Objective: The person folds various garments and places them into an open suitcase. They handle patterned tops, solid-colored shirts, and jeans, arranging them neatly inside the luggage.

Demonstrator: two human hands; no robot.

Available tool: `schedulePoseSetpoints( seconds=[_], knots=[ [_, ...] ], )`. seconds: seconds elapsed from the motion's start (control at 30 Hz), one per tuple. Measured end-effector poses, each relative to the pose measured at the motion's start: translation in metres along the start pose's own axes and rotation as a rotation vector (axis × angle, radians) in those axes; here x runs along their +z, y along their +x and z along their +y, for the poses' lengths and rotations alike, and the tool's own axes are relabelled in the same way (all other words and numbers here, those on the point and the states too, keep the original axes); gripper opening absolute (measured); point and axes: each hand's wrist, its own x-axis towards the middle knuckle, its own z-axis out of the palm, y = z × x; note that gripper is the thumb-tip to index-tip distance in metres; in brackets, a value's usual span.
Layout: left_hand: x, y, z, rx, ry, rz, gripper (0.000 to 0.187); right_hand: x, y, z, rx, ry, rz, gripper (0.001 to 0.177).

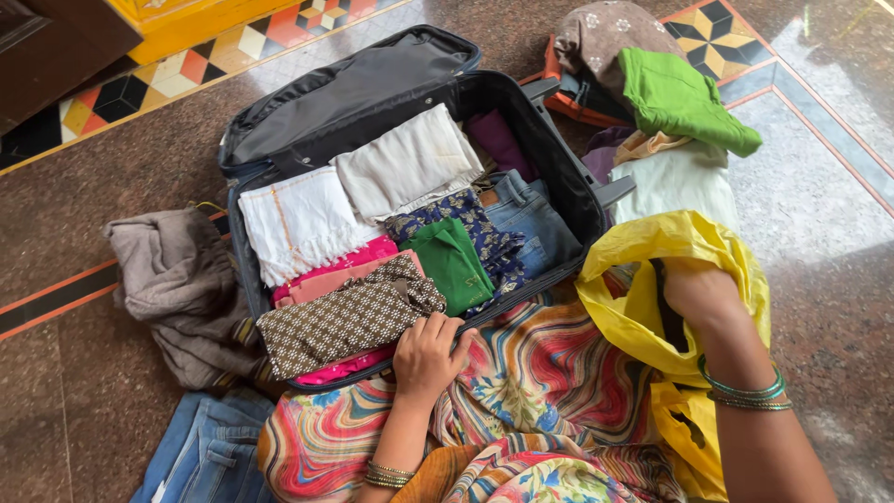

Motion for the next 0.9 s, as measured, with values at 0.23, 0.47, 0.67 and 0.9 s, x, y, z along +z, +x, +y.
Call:
schedulePoseSetpoints(
  seconds=[0.23,0.47,0.67,0.9],
  knots=[
    [0.002,-0.003,-0.001,-0.013,-0.021,-0.001,0.027,0.009,0.005,-0.004,0.077,-0.209,-0.122,0.046],
    [0.004,-0.005,-0.002,-0.023,-0.053,-0.012,0.028,-0.049,-0.006,-0.026,0.270,-0.057,-0.299,0.055],
    [0.004,-0.005,-0.003,-0.016,-0.083,0.005,0.026,-0.063,-0.016,-0.012,0.355,-0.060,-0.423,0.047],
    [0.001,-0.003,-0.001,-0.013,-0.085,0.002,0.028,-0.070,-0.004,0.002,0.364,-0.072,-0.379,0.046]
  ],
)
